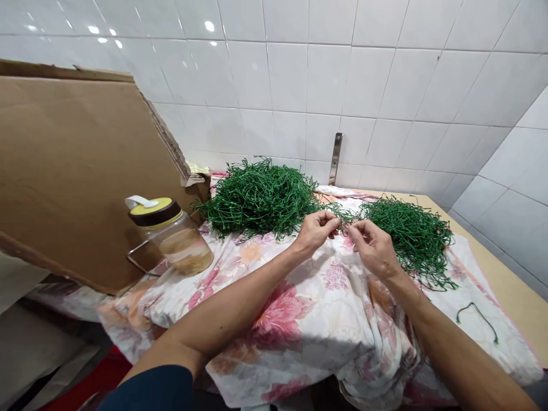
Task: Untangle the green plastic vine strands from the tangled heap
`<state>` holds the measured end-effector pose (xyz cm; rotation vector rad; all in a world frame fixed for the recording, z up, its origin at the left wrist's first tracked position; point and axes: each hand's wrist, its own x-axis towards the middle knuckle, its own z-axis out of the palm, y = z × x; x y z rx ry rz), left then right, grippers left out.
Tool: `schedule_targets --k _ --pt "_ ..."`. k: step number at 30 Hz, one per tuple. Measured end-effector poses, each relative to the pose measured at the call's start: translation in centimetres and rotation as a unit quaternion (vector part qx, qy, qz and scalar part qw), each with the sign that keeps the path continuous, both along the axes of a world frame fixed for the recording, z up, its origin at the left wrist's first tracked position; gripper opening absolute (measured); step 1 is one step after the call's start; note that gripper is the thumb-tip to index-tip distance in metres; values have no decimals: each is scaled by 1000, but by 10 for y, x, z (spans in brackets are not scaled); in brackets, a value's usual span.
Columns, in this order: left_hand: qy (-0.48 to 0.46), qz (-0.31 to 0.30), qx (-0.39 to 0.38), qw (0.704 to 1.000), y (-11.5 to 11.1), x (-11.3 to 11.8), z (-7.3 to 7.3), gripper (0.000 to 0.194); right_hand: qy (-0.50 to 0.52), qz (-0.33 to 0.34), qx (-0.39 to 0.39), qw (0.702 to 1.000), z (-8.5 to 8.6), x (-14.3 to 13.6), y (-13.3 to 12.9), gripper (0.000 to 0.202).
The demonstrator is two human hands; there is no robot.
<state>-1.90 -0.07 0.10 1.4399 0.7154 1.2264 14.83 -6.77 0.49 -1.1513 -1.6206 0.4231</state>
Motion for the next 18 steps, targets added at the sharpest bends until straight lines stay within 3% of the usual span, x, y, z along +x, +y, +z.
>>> schedule_targets --k 3,6,10,13,15,18 --pt "37 12 57 998 -5 4 -2 25 111 -19 -69 991 1 5 4 41" --pt "60 26 106 992 -8 5 -6 21 104 -19 -81 991 0 9 8 42" --pt "87 65 163 981 -12 5 -7 15 68 77 -156 982 -6 7 12 43" --pt "103 91 203 969 -15 5 -7 12 78 114 -215 967 -6 4 12 44" --pt "93 87 199 972 -16 6 -6 12 112 131 -227 958 -5 3 12 45" --pt "50 55 121 990 -15 7 -5 18 169 151 -221 948 -6 3 13 45"
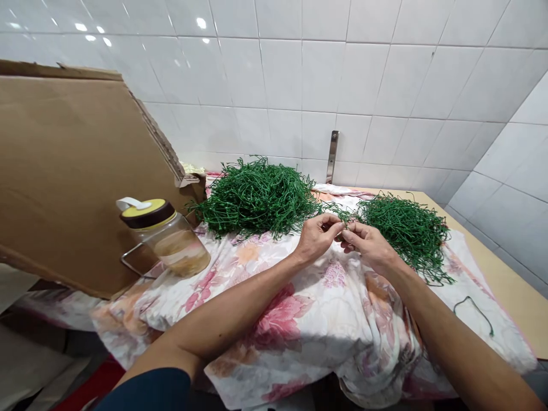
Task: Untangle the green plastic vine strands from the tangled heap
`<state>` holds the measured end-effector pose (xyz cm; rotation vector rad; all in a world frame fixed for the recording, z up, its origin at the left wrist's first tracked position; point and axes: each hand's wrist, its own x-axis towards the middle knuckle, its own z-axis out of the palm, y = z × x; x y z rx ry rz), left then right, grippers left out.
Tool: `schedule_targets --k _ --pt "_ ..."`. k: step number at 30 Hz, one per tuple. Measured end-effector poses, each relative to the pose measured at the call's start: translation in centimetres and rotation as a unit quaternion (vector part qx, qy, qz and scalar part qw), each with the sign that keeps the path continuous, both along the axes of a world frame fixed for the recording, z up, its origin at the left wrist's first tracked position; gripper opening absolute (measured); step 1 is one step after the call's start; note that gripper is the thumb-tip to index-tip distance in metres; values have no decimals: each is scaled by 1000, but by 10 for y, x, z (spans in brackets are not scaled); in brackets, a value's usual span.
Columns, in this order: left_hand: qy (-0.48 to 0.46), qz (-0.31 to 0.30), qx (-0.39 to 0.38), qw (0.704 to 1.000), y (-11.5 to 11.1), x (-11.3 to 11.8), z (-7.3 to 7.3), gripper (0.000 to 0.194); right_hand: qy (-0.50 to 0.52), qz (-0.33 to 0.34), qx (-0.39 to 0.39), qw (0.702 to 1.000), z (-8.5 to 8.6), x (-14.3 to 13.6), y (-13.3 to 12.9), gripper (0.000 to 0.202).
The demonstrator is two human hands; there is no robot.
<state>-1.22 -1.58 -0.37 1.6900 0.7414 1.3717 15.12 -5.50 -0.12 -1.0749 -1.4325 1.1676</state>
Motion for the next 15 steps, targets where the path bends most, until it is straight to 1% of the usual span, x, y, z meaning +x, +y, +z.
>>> schedule_targets --k 1,3,6,8,11,13,15 --pt "-18 -10 -32 999 1 0 1 20 5 -1 4 1000 -1 0 0 45" --pt "-50 -22 -87 995 2 0 3 24 -23 -7 25 999 -3 0 0 44" --pt "-72 -34 -137 987 4 0 5 26 -124 -37 87 988 -3 -1 -2 42" --pt "-72 -31 -150 986 4 1 3 27 -199 -57 134 969 -2 -1 -4 41" --pt "-66 -21 -159 985 8 3 -3 26 -301 -73 193 931 -1 -2 -6 37" --pt "-68 -2 -171 983 16 1 -8 25 -351 -56 225 907 -3 -6 -8 31" --pt "-80 38 -193 977 26 -4 -10 25 -381 -7 247 891 -6 -12 -11 25"
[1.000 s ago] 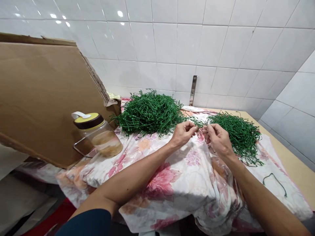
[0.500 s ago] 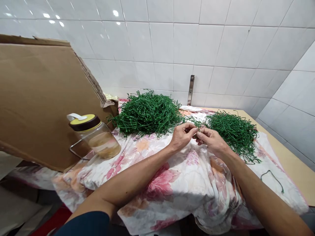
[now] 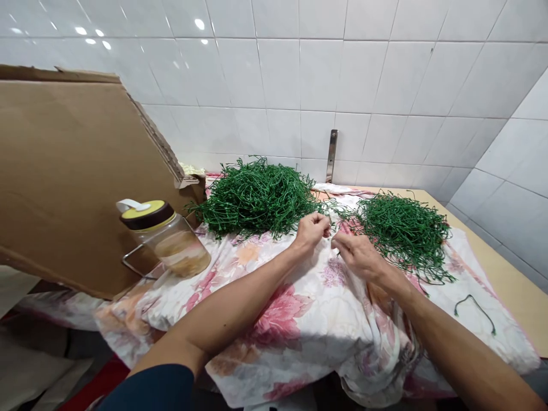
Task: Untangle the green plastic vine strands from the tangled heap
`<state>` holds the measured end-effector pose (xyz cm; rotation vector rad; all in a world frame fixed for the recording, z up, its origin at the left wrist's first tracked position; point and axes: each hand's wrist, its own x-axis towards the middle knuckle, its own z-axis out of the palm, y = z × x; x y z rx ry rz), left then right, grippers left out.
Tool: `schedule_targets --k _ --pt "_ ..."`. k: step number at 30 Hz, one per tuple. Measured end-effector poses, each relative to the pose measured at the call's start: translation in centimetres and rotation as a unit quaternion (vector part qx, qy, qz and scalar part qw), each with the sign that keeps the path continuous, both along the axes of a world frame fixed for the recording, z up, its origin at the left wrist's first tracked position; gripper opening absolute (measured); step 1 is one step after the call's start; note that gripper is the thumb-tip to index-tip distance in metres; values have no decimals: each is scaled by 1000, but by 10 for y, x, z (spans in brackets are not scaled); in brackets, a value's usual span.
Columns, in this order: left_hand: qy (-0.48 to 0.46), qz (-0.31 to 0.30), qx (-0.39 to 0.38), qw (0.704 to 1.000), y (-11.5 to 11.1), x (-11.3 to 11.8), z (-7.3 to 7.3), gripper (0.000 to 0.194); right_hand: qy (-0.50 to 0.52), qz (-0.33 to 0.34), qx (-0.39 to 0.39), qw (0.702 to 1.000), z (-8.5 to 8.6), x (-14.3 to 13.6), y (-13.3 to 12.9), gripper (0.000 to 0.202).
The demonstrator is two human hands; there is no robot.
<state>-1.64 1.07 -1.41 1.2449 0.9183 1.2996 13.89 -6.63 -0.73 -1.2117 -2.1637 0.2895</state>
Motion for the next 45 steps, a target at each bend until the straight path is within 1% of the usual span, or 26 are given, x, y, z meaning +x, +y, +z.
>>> schedule_targets --k 1,2,3,4,7,10,11,13,15,16,17,18,19,20,22,23,24,25,27,31,38,42,45 --pt "-5 19 -21 1000 5 -4 0 26 -15 22 -2 1000 -2 -3 -1 24" --pt "-7 26 -40 999 10 -7 0 29 -23 34 -2 999 -3 -6 -2 25" --pt "-13 15 -47 999 13 -11 1 30 -24 29 4 999 -4 -8 -3 26" --pt "-21 0 -50 999 15 -13 2 31 -20 8 16 1000 -4 -8 -2 27" --pt "-35 -73 -43 996 12 -14 6 37 9 -90 56 994 4 5 1 28" --pt "-35 -118 -38 992 3 -9 7 38 42 -180 84 979 18 32 5 33" --pt "-35 -124 -38 991 0 -7 7 38 50 -214 102 970 23 43 6 34" --pt "-31 -134 -38 990 -4 -4 7 38 38 -298 177 937 31 63 8 36" --pt "-23 -141 -38 989 -7 -3 7 38 4 -335 237 912 37 76 8 45" --pt "-20 -142 -36 989 -9 -2 7 38 -3 -337 255 906 39 79 8 43" --pt "-18 -142 -33 989 -10 -1 7 37 5 -329 260 908 40 80 8 37" --pt "-15 -142 -29 989 -12 0 7 37 29 -314 248 916 39 78 7 30" --pt "-10 -140 -21 990 -14 1 7 36 65 -289 218 930 38 74 7 25" --pt "-3 -138 -10 990 -16 3 7 36 107 -256 168 946 36 68 6 25" --pt "22 -129 18 991 -19 5 6 35 188 -168 27 967 31 53 6 31" --pt "37 -123 33 991 -20 6 6 34 219 -125 -45 967 28 45 6 34" --pt "49 -115 48 991 -21 7 5 34 244 -93 -105 959 26 37 6 37" --pt "58 -108 61 991 -22 8 4 32 262 -77 -147 951 23 31 5 39" --pt "69 -100 79 989 -22 9 2 30 284 -78 -186 937 21 22 6 40" --pt "61 -105 88 989 -22 10 2 26 299 -111 -187 929 20 19 6 37" --pt "52 -111 88 989 -26 10 7 26 288 -132 -210 925 16 20 8 34" --pt "54 -122 75 988 -25 10 3 26 294 -133 -178 930 12 19 9 30" --pt "53 -150 51 986 -24 9 1 30 269 -139 -123 945 10 19 10 25"
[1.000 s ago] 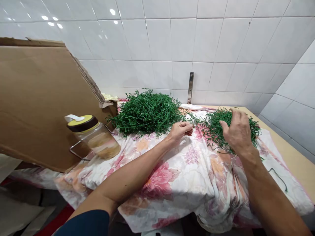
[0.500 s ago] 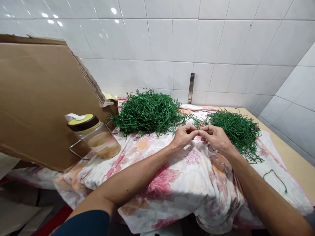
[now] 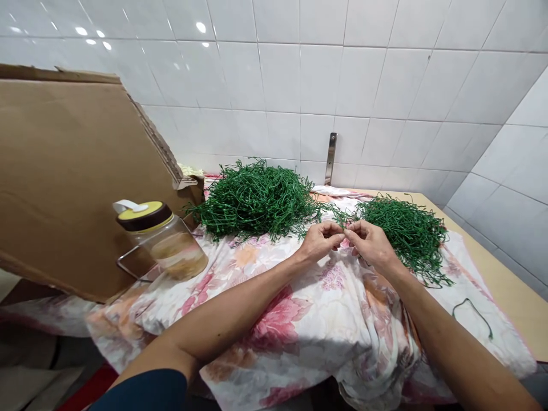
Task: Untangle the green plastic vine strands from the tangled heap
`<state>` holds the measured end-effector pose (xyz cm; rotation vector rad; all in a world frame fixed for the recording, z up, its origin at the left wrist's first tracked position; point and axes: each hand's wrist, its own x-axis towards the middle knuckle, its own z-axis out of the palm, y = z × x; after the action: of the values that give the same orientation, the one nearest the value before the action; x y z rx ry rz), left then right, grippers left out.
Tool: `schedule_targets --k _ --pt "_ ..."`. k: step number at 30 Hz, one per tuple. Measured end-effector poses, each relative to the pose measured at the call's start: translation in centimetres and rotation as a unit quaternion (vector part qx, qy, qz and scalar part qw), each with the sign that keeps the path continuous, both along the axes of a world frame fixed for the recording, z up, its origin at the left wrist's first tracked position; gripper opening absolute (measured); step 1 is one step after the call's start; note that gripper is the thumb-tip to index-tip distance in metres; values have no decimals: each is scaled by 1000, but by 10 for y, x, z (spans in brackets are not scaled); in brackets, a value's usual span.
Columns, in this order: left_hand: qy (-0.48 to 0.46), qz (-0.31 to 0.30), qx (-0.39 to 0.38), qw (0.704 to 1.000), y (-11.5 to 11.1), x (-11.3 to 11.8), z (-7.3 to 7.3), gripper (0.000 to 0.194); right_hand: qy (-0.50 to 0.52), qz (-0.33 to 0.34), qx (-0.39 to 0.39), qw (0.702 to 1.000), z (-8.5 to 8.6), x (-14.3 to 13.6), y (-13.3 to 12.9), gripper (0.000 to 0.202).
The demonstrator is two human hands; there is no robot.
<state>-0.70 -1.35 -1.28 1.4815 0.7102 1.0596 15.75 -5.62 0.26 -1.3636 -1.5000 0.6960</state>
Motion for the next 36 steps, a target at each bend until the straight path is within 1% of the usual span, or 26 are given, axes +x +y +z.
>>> schedule_targets --k 3,6,10,13,15,18,20,22,24,26,28,29,32,34,36 --pt "-23 -10 -36 999 0 0 -1 38 -79 -25 75 994 -2 0 0 22" --pt "-37 17 -55 998 2 0 -1 44 -142 -35 129 981 -4 -1 -1 21" --pt "-17 34 -66 997 7 -1 -2 47 -190 -19 147 971 -5 -5 -3 14" --pt "-7 34 -58 998 9 -3 -3 47 -191 -16 143 971 -5 -7 -4 9" --pt "6 47 -31 998 9 -3 -2 45 -167 -35 121 978 -5 -8 -4 9" --pt "43 99 58 992 6 -3 -1 39 -84 -70 61 992 -7 -8 -1 8" --pt "71 133 135 979 4 -3 -1 34 -16 -58 7 998 -9 -7 1 17" --pt "90 156 194 964 3 -5 0 29 43 -23 -47 998 -9 -8 2 22" --pt "94 172 222 955 3 -6 1 24 99 -4 -84 991 -8 -10 3 18" --pt "81 187 224 953 3 -6 3 21 164 -11 -96 982 -5 -12 3 15" --pt "54 193 200 959 3 -5 4 21 222 -23 -92 970 -2 -14 2 19" --pt "37 187 174 966 3 -5 5 23 243 -29 -90 965 -1 -15 2 22" --pt "-21 144 45 988 5 -3 7 31 280 -45 -83 955 0 -17 2 26" --pt "-62 108 -39 991 6 -2 7 36 286 -49 -72 954 -1 -18 3 27" --pt "-95 84 -91 988 7 -3 8 39 283 -39 -63 956 -3 -19 3 26"
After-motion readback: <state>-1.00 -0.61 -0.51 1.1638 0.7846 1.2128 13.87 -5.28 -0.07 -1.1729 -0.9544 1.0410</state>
